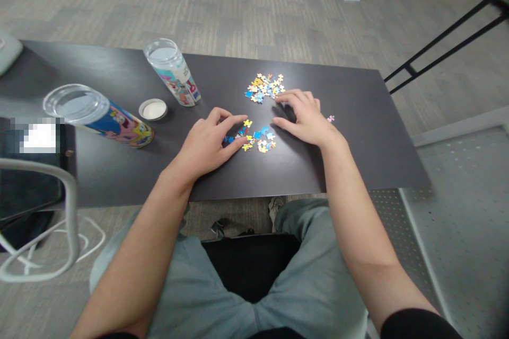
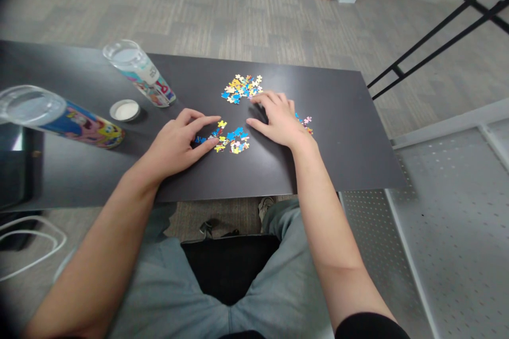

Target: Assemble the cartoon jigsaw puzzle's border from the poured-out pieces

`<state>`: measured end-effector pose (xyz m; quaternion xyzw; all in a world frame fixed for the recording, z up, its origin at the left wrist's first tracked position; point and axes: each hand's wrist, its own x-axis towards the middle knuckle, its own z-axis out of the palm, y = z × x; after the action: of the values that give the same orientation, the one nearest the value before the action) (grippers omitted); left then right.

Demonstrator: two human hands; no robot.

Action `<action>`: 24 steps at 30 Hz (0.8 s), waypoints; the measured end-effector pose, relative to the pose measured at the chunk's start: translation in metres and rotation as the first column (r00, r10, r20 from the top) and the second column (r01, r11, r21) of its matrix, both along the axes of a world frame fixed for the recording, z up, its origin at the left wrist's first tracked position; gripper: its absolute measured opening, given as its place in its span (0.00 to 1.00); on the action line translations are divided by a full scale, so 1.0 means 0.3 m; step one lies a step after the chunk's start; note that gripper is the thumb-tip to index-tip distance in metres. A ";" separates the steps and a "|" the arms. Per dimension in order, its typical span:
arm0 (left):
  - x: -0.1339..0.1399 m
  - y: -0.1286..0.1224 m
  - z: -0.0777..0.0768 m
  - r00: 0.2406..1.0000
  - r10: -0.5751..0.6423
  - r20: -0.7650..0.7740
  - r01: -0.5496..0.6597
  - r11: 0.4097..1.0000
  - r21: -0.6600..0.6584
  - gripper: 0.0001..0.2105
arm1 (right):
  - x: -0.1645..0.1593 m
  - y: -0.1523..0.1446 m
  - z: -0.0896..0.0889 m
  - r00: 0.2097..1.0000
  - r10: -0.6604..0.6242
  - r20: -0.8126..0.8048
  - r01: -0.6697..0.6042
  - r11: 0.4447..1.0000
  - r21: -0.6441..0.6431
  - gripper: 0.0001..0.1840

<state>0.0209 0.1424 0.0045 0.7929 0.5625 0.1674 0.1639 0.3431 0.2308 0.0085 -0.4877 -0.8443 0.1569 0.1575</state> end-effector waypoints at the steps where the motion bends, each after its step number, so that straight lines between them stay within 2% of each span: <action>1: 0.000 -0.001 -0.004 1.000 -0.015 -0.025 0.015 1.000 0.012 0.30 | 0.007 0.006 -0.005 1.000 -0.025 0.001 0.025 1.000 0.012 0.31; 7: -0.011 -0.002 -0.026 0.994 -0.097 -0.054 0.102 0.991 0.085 0.24 | 0.053 0.048 -0.058 0.986 -0.165 0.023 0.164 0.986 0.041 0.39; 12: -0.018 0.001 -0.018 0.992 -0.126 -0.001 0.126 0.989 0.080 0.19 | 0.054 0.048 -0.075 0.988 -0.150 0.027 0.149 0.988 0.040 0.45; 20: -0.008 -0.001 -0.014 0.998 -0.036 0.044 0.034 0.998 0.050 0.25 | 0.055 0.034 -0.042 0.993 -0.111 0.039 0.109 0.993 0.039 0.26; 24: -0.006 -0.001 -0.009 0.999 -0.014 0.031 0.014 1.000 0.025 0.25 | 0.051 0.040 -0.034 0.996 -0.079 0.037 0.077 0.996 0.055 0.26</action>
<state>0.0190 0.1421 0.0019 0.7961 0.5522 0.1854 0.1640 0.3584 0.2426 -0.0018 -0.5187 -0.8314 0.1183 0.1600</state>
